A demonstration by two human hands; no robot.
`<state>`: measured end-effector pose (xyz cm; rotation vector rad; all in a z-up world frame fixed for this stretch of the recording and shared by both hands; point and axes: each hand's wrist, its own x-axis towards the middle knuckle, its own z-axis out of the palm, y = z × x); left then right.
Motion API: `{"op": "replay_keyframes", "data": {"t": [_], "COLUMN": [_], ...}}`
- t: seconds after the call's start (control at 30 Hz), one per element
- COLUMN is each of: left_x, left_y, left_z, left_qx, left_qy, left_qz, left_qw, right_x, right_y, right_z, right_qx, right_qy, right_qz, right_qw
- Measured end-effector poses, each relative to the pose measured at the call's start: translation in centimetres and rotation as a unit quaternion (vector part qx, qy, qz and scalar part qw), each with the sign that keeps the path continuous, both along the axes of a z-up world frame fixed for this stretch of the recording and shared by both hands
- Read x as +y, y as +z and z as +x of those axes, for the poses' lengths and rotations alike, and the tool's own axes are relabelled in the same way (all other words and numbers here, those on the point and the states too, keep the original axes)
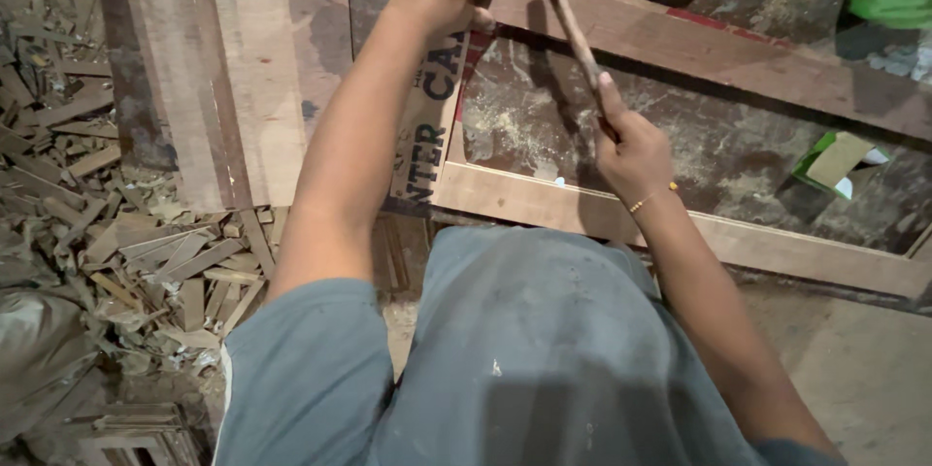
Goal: The person hammers nails into a rectangular wooden frame using a hammer and nail set. They repeatedly reposition the frame on the workbench to access different sides and corners.
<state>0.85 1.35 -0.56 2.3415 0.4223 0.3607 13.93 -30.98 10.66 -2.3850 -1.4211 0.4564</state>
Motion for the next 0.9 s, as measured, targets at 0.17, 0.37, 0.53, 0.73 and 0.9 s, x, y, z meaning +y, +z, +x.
{"op": "replay_keyframes", "data": {"t": [0.17, 0.37, 0.53, 0.73, 0.9], "left_x": [0.1, -0.3, 0.1, 0.5, 0.1], "left_y": [0.7, 1.2, 0.7, 0.2, -0.7], "left_z": [0.3, 0.3, 0.4, 0.5, 0.3], "left_qx": [0.018, 0.057, 0.039, -0.124, 0.023], "left_qy": [0.014, 0.022, 0.008, 0.0, -0.003], "left_qz": [-0.027, -0.056, -0.046, 0.079, -0.053], "left_qw": [0.999, 0.997, 0.998, 0.989, 0.998], "right_x": [1.7, 1.9, 2.0, 1.9, 0.7], "right_y": [-0.2, -0.6, -1.9, -3.1, -4.8], "right_z": [0.0, -0.4, -0.4, -0.4, -0.7], "right_qx": [-0.045, -0.038, 0.021, -0.007, -0.04], "right_qy": [0.052, 0.059, 0.048, 0.071, 0.049], "right_qz": [0.027, 0.016, 0.175, 0.125, 0.049], "right_qw": [0.997, 0.997, 0.983, 0.99, 0.997]}}
